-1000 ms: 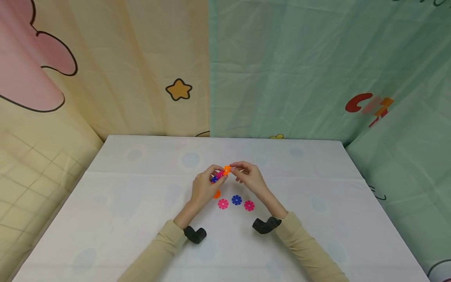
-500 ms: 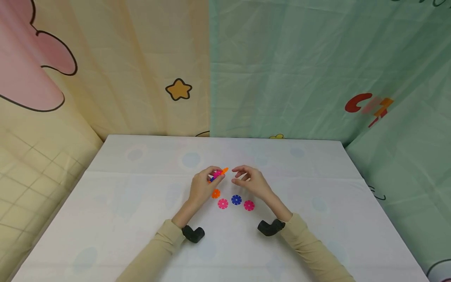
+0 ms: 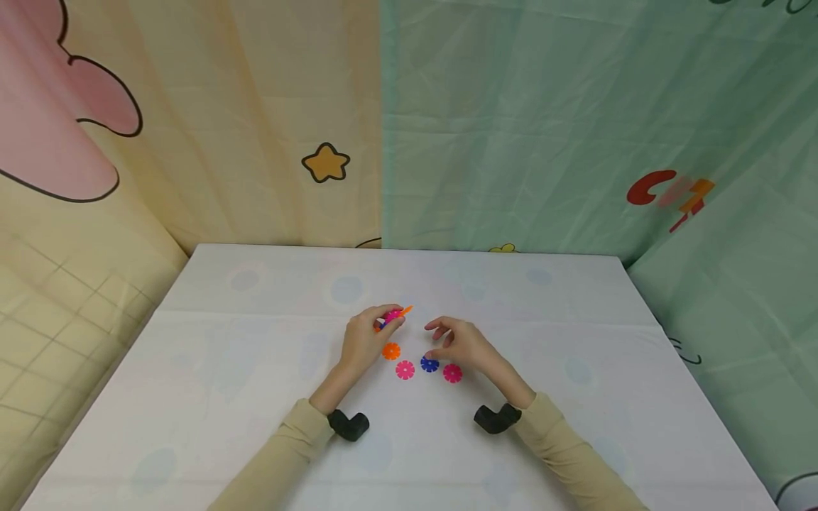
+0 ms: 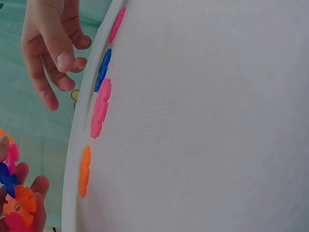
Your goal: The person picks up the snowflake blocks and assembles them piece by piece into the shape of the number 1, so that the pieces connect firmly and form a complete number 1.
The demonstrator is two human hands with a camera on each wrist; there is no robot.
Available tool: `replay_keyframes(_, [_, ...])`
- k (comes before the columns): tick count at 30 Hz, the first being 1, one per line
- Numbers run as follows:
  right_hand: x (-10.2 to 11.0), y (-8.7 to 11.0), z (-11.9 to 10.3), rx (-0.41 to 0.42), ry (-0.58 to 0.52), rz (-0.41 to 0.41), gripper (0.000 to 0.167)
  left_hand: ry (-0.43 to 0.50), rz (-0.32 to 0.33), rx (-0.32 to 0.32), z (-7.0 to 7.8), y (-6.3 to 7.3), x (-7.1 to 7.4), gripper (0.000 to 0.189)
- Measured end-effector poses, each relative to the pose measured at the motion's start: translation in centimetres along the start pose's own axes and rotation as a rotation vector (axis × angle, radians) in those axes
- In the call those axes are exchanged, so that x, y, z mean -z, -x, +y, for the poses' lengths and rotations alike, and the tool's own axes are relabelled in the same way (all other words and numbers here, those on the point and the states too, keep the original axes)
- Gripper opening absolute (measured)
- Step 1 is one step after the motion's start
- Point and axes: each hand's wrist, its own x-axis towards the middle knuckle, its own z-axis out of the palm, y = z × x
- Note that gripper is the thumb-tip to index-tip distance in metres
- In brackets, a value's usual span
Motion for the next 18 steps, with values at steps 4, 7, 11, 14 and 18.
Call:
replay_keyframes(4, [-0.08,0.16,0.19,-0.019,0.025,-0.032,0.041,0.007,-0.003,0.01,-0.08,0.05,0.0,0.028])
replay_keyframes(7, [-0.14,0.36,0.29,-0.024,0.047,-0.047,0.04,0.003,-0.013,0.014,-0.1,0.06,0.04,0.028])
replay_keyframes(11, [-0.27,0.61,0.29,-0.021,0.075,-0.061,0.037,-0.002,-0.027,0.021,-0.11,0.08,0.1,0.026])
replay_keyframes(14, [-0.33,0.68,0.23,-0.02,0.085,-0.063,0.034,0.001,-0.03,0.023,-0.14,0.08,0.12,0.025])
replay_keyframes(18, [-0.37,0.67,0.32,-0.01,0.088,-0.064,0.029,0.01,-0.03,0.024,-0.18,0.05,0.09,0.025])
